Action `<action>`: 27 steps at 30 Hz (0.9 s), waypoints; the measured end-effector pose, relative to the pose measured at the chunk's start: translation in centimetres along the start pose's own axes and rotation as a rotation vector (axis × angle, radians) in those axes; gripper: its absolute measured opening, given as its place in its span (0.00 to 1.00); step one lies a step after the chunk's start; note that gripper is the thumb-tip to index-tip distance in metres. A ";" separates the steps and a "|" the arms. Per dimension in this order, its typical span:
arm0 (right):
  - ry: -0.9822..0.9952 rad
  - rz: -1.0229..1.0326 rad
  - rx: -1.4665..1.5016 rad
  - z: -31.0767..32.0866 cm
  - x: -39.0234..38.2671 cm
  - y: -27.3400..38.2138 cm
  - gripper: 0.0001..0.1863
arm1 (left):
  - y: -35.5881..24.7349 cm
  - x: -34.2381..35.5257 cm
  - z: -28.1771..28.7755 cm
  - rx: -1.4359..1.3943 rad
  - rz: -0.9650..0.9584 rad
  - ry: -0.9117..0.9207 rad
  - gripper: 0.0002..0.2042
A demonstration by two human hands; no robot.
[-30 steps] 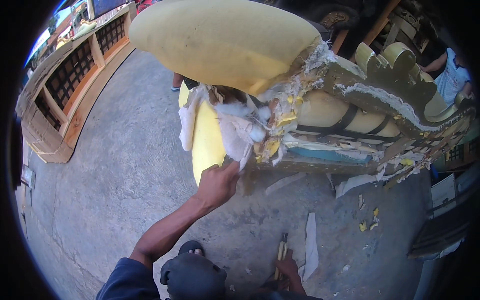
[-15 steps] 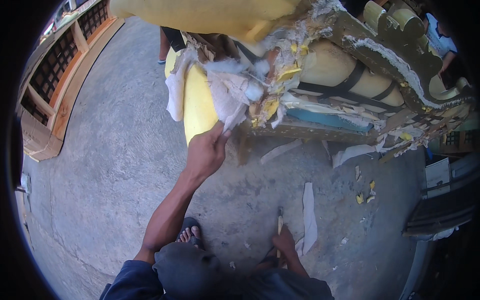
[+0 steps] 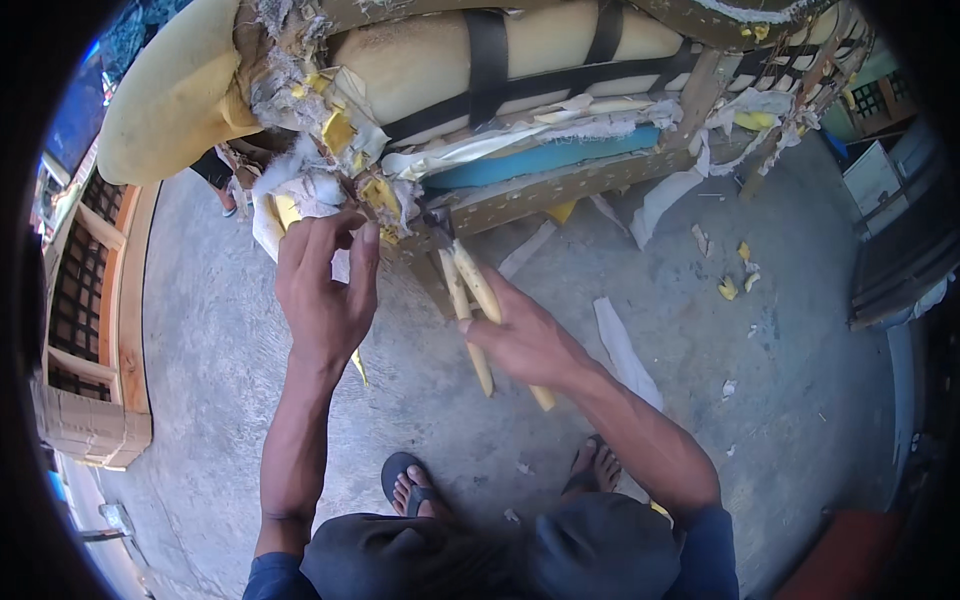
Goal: The person removes old upholstery fabric and staples from the wooden frame of a sofa using pliers and a small blade.
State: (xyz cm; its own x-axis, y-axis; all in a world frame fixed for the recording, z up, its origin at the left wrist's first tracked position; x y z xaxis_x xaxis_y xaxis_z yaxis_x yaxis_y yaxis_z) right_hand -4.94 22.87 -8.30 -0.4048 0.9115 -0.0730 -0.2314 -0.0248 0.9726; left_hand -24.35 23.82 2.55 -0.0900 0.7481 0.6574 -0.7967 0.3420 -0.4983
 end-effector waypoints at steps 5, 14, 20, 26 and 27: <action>-0.037 0.150 -0.097 0.4 1.4 4.2 0.39 | -1.1 0.5 -3.9 0.092 -0.076 -0.002 0.06; 0.013 0.212 -0.399 0.1 2.1 7.5 0.34 | 0.3 0.4 -3.8 -0.220 0.185 0.202 0.07; 0.125 0.071 -0.698 2.5 3.4 8.3 0.20 | 1.1 -0.2 -4.3 -0.244 0.258 0.271 0.09; 0.244 0.383 -1.316 7.1 6.2 9.8 0.18 | 0.0 -0.5 -6.0 -0.225 0.286 0.261 0.10; 0.209 0.409 -1.351 7.2 6.4 9.8 0.18 | 0.4 -0.5 -6.2 -0.250 0.352 0.269 0.10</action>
State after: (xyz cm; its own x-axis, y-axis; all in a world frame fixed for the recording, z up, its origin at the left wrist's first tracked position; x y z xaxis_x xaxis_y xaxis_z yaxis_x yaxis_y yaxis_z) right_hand -3.45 31.37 2.34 -0.7410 0.6715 0.0101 -0.6716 -0.7409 -0.0121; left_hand -20.91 27.12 -1.47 -0.1439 0.9513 0.2727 -0.5758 0.1436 -0.8049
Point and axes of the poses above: each hand's wrist, its own x-axis towards the middle knuckle, its own z-axis out of the back of the hand, y = z × x, the point moved 7 cm from there along x, towards the middle knuckle, and after that the axes turned 11 degrees about z, right-handed, at the moved point
